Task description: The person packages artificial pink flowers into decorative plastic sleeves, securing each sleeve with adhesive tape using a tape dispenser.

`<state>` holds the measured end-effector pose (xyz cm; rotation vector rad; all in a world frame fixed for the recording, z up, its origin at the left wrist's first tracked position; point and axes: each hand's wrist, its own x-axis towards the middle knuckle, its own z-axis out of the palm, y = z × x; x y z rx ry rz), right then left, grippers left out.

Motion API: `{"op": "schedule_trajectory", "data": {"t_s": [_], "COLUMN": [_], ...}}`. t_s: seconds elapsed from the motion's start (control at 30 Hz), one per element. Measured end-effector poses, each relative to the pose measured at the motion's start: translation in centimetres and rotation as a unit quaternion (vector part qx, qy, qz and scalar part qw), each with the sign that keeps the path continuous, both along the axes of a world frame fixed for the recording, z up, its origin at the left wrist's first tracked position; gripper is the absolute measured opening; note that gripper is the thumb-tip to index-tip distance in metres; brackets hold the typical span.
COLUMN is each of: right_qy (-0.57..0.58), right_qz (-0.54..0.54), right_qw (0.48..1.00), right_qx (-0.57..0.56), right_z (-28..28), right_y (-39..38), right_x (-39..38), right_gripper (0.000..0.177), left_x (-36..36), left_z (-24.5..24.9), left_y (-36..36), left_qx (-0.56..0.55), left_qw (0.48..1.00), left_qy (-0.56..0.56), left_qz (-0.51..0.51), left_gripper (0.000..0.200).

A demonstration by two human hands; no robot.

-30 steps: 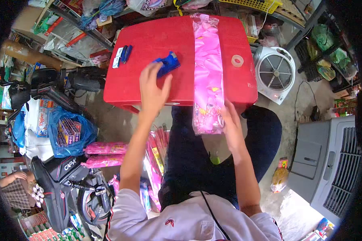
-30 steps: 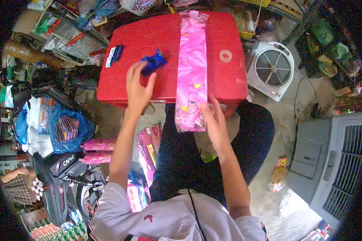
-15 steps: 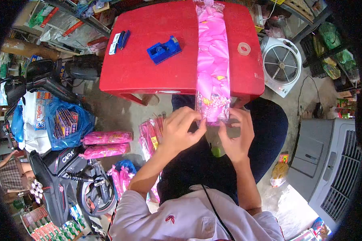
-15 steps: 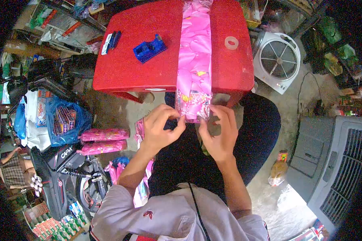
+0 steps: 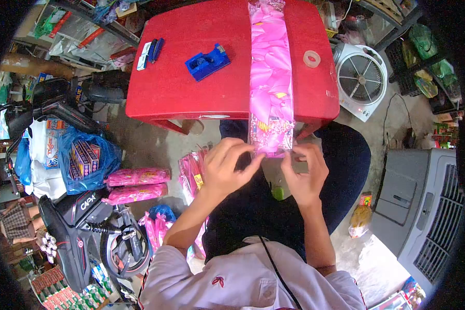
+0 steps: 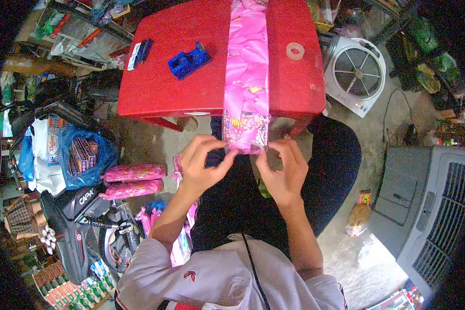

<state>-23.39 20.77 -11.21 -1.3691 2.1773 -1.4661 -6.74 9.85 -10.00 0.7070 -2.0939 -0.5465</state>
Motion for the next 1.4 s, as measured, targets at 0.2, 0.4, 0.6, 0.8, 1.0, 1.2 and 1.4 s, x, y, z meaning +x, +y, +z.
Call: {"op": "schedule_trajectory", "data": {"t_s": [0.2,0.4,0.6,0.8,1.0,1.2,1.4], "right_qy": [-0.092,-0.049,0.093,0.125,0.185,-0.015,-0.006], "right_qz": [0.028,0.103,0.168,0.209,0.249,0.338,0.294], "right_qw": [0.995,0.993,0.98,0.96,0.917,0.896,0.94], "right_qx": [-0.027,0.003,0.05,0.139,0.252,0.286,0.171], "right_z": [1.9,7.5,5.8,5.9,5.8,6.3,4.4], "right_y": [-0.4,-8.0,-28.8,-36.7,-39.1,-38.8,-39.7], "right_x": [-0.7,-8.0,-19.6,-19.8,-21.5,-24.5,-25.5], "right_gripper": [0.027,0.033,0.066,0.09,0.088,0.048,0.04], "left_x": [0.2,0.1,-1.1,-1.6,-1.7,-1.1,-2.0], "left_z": [-1.3,-0.7,-3.1,-4.0,-5.0,-4.8,-3.8], "left_y": [-0.4,0.4,3.9,5.0,5.6,4.7,4.7], "left_qx": [-0.015,0.096,0.416,0.673,0.649,0.595,0.55], "left_qw": [1.0,0.995,0.893,0.685,0.685,0.726,0.764], "left_qy": [-0.005,0.03,0.172,0.25,0.318,0.334,0.333], "left_qz": [-0.001,0.019,0.009,-0.127,-0.097,-0.082,-0.059], "left_gripper": [0.047,0.061,0.078,0.05,0.04,0.045,0.043]}}
